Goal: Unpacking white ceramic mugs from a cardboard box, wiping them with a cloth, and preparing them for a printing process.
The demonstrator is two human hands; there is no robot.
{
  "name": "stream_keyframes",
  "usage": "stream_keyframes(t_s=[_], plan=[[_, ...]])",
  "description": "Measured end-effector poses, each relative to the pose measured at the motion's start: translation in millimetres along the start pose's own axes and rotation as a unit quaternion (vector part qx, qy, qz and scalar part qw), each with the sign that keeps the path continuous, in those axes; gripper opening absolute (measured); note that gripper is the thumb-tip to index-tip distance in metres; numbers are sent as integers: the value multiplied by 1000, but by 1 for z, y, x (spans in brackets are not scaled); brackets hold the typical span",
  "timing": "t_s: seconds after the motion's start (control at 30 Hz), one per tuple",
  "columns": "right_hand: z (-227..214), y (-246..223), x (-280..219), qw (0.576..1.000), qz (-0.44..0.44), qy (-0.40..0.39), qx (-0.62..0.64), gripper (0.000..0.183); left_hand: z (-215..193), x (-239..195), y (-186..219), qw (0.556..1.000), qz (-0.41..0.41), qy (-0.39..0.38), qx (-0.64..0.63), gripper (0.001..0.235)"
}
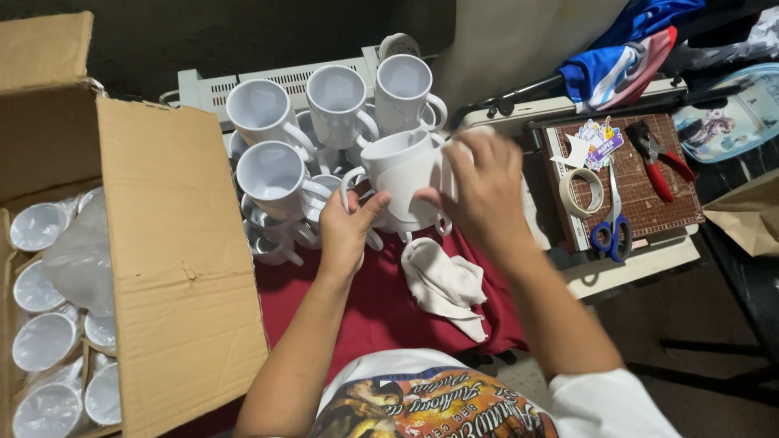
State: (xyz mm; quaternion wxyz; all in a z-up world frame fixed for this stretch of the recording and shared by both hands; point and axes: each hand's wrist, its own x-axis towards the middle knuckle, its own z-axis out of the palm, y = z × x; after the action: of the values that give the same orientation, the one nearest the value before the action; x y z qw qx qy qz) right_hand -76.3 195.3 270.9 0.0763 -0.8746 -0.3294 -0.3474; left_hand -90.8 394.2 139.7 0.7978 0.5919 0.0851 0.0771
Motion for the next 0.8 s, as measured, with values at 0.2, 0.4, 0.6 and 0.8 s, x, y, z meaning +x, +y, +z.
stream_keyframes(t_s=[0.2, 0.4, 0.6, 0.8], plan=[[36, -26, -47, 962, 170, 28, 212, 68, 3, -8, 10, 1000, 29, -8, -1, 48], [26, -26, -42, 888, 280, -25, 365, 71, 5, -12, 21, 998, 21, -46, -38, 39], [33, -13, -48, 771, 322, -57, 547, 79, 1, -16, 23, 998, 23, -52, 20, 39], [36, -3, -49, 669, 312, -72, 671, 89, 8, -21, 51, 994, 30, -69, 73, 36]])
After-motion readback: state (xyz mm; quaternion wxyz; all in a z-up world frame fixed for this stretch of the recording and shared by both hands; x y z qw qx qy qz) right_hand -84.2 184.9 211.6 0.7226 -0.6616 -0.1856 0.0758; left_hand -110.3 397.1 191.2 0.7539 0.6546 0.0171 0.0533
